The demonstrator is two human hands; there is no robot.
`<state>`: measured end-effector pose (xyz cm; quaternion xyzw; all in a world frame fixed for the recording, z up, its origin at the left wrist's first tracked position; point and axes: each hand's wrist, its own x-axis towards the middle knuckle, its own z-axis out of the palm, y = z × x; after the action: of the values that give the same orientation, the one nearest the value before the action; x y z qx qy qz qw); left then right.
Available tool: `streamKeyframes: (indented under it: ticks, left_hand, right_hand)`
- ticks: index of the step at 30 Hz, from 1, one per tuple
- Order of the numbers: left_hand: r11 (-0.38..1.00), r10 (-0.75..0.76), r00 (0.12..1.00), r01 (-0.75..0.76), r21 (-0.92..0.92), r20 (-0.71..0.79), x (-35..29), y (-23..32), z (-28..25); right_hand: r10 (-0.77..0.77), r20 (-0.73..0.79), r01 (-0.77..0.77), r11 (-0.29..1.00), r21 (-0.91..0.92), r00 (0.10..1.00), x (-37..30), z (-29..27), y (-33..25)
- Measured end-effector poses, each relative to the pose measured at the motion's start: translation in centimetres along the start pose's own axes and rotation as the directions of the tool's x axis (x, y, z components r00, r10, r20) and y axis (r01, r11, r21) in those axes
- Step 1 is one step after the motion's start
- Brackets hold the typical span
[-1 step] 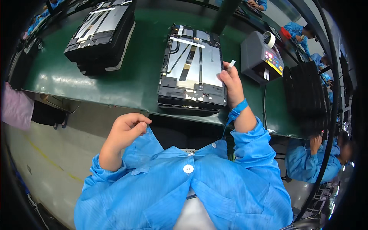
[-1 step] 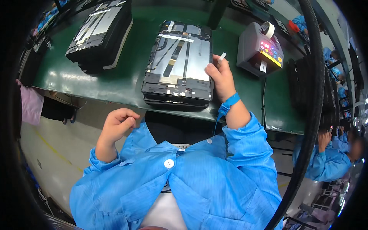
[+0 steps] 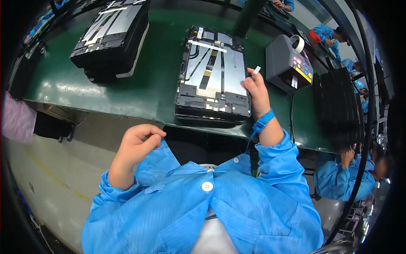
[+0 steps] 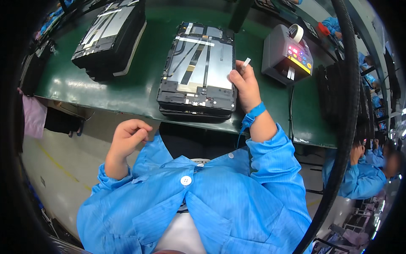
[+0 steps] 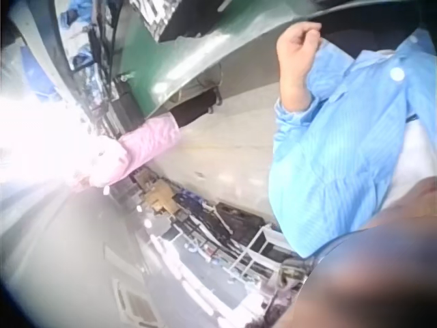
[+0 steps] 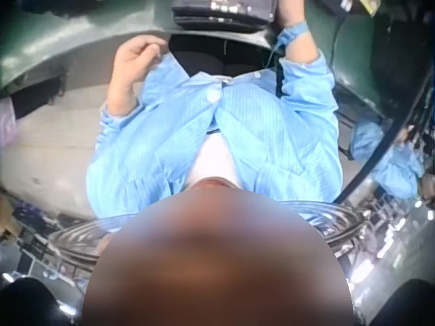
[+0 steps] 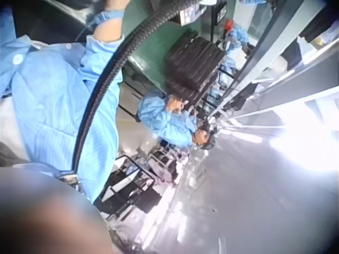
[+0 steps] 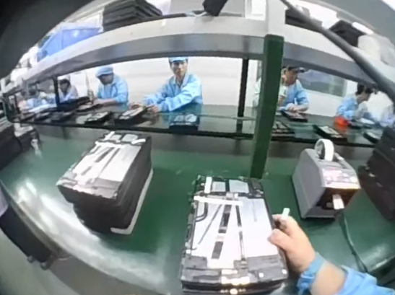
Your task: The person applies white adhesive strips to the internal components of a rectangular electronic device, likely a battery pack. They repeatedly peel backing from the strips, align them on specific areas, and press them down. The person handles multiple units sequentially, placing finished units aside and picking up new ones from a stack.
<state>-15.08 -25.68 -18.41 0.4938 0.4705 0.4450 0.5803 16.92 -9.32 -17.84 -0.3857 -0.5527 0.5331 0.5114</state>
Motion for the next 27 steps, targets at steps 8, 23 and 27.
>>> streamKeyframes:
  ticks: [8,23,27]
  left_hand:
    - [0.837,0.527,0.850,-0.517,0.179,-0.005,2.6,1.8,-2.2]
    - [0.631,0.509,0.852,-0.468,0.618,0.125,6.4,2.9,-2.7]
    - [0.880,0.216,0.976,-0.191,0.435,-0.010,7.4,3.8,-2.8]
  right_hand:
    - [0.020,-0.023,-0.020,0.999,0.026,1.000,-0.1,0.3,-0.3]
    - [-0.003,-0.083,0.007,0.998,0.060,0.997,0.3,-0.2,0.7]
    - [0.049,-0.107,-0.031,0.987,0.159,0.993,0.5,-0.1,0.8]
